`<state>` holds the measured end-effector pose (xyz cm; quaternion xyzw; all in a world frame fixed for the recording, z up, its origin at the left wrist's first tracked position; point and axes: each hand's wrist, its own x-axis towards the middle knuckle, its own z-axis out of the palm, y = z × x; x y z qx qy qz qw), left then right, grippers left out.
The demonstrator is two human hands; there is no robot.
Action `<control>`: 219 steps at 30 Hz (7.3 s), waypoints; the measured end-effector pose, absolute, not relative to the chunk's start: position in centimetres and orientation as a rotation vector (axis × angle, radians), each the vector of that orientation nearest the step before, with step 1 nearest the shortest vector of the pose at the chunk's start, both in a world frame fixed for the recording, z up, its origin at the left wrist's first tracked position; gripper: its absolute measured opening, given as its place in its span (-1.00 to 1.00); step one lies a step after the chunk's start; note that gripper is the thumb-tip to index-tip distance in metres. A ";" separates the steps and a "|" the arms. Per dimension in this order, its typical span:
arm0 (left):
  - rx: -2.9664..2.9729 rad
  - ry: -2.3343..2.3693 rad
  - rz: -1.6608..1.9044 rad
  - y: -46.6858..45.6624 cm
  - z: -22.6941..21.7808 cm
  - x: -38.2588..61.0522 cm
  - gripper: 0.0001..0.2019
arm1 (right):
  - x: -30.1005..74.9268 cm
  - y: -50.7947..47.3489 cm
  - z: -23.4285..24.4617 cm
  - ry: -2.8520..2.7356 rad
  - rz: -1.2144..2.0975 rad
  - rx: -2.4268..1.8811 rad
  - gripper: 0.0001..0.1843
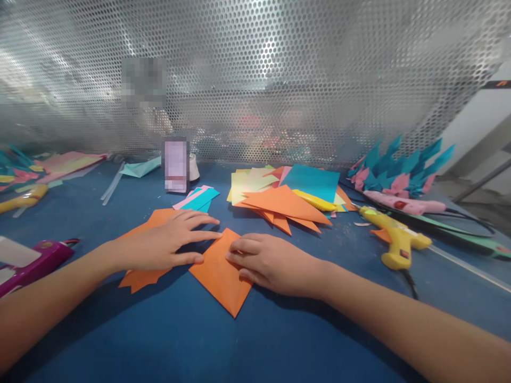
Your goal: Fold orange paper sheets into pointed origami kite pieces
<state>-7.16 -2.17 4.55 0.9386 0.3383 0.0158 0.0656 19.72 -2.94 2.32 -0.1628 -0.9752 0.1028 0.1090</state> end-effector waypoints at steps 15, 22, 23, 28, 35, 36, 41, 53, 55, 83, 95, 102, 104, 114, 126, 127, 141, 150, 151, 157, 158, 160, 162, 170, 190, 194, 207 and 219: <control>2.601 0.914 -0.165 -2.2 5.6 -8.2 -0.41 | 19.8 -2.9 2.3 -2.864 0.313 -0.484 -0.62; 2.679 1.005 -0.081 -2.5 4.8 -7.4 -0.53 | 19.8 -3.0 2.2 -2.873 0.299 -0.487 -0.61; 2.696 1.040 -0.040 -2.5 4.6 -7.1 -0.56 | 19.8 -3.0 2.2 -2.872 0.297 -0.485 -0.61; 2.795 1.101 0.078 -2.6 3.7 -5.9 -0.59 | 19.7 -2.9 2.1 -2.869 0.312 -0.483 -0.62; 3.047 0.893 0.073 -3.3 6.0 -6.5 -0.70 | 19.8 -2.9 2.2 -2.845 0.334 -0.481 -0.63; 3.054 0.892 0.062 -3.4 6.3 -6.7 -0.70 | 19.8 -2.9 2.2 -2.839 0.336 -0.481 -0.63; 3.047 0.787 0.035 -3.4 6.7 -6.8 -0.69 | 19.8 -3.0 2.1 -2.819 0.334 -0.498 -0.63; 2.808 0.858 0.384 -3.3 5.1 -6.0 -0.71 | 19.8 -2.8 1.9 -2.824 0.307 -0.490 -0.63; 2.701 1.039 0.489 -3.8 4.4 -5.3 -0.72 | 19.9 -2.8 1.9 -2.819 0.312 -0.475 -0.64; 2.645 0.962 0.460 -5.7 3.0 -3.1 -0.68 | 20.3 -2.1 1.1 -2.174 0.499 -1.027 -0.82; 2.661 1.006 0.341 -5.5 2.8 -2.9 -0.54 | 20.5 -1.0 0.9 -2.275 0.193 -0.970 -0.83; 2.657 0.975 0.362 -5.6 2.8 -2.9 -0.57 | 21.1 -0.3 0.7 -2.421 0.030 -0.704 -0.79; 2.653 0.966 0.374 -5.6 2.8 -2.9 -0.58 | 21.2 -0.4 0.9 -2.481 -0.006 -0.647 -0.74; 2.691 0.993 0.366 -5.3 2.8 -2.9 -0.59 | 21.5 -0.4 0.9 -2.580 -0.070 -0.607 -0.65; 2.651 1.021 0.348 -5.4 2.5 -2.8 -0.58 | 21.5 -0.3 1.0 -2.618 -0.075 -0.576 -0.64; 2.650 1.019 0.349 -5.4 2.5 -2.8 -0.58 | 21.5 -0.3 1.0 -2.616 -0.072 -0.575 -0.64; 2.652 1.034 0.396 -5.5 2.5 -2.8 -0.62 | 21.5 -0.5 1.0 -2.616 -0.080 -0.546 -0.63; 2.661 1.030 0.410 -5.5 2.4 -2.8 -0.62 | 21.5 -0.4 1.0 -2.612 -0.107 -0.544 -0.64; 2.663 1.030 0.415 -5.5 2.4 -2.8 -0.62 | 21.5 -0.4 1.0 -2.611 -0.103 -0.545 -0.64; 2.660 1.035 0.420 -5.5 2.4 -2.8 -0.63 | 21.5 -0.5 1.1 -2.605 -0.101 -0.550 -0.64; 2.660 1.036 0.415 -5.5 2.4 -2.8 -0.63 | 21.5 -0.5 1.1 -2.606 -0.097 -0.554 -0.64; 2.658 1.037 0.409 -5.4 2.4 -2.8 -0.63 | 21.5 -0.5 1.1 -2.612 -0.089 -0.556 -0.64; 2.653 1.042 0.411 -5.4 2.3 -2.8 -0.60 | 21.5 -0.5 1.1 -2.619 -0.084 -0.559 -0.64; 2.623 1.110 0.305 -5.6 2.3 -2.8 -0.47 | 21.5 -0.5 1.1 -2.613 -0.079 -0.567 -0.66; 2.754 1.136 0.435 -5.5 2.6 -2.5 -0.59 | 21.5 -0.7 0.9 -2.637 -0.227 -0.567 -0.69; 2.736 1.137 0.416 -5.6 2.8 -2.5 -0.60 | 21.6 -0.6 0.8 -2.631 -0.222 -0.555 -0.69; 2.731 1.157 0.411 -5.3 2.1 -2.9 -0.45 | 21.5 -0.8 1.2 -2.646 -0.137 -0.609 -0.66; 2.745 1.183 0.325 -5.3 2.6 -2.7 -0.47 | 21.4 -1.1 1.5 -2.569 -0.019 -0.701 -0.59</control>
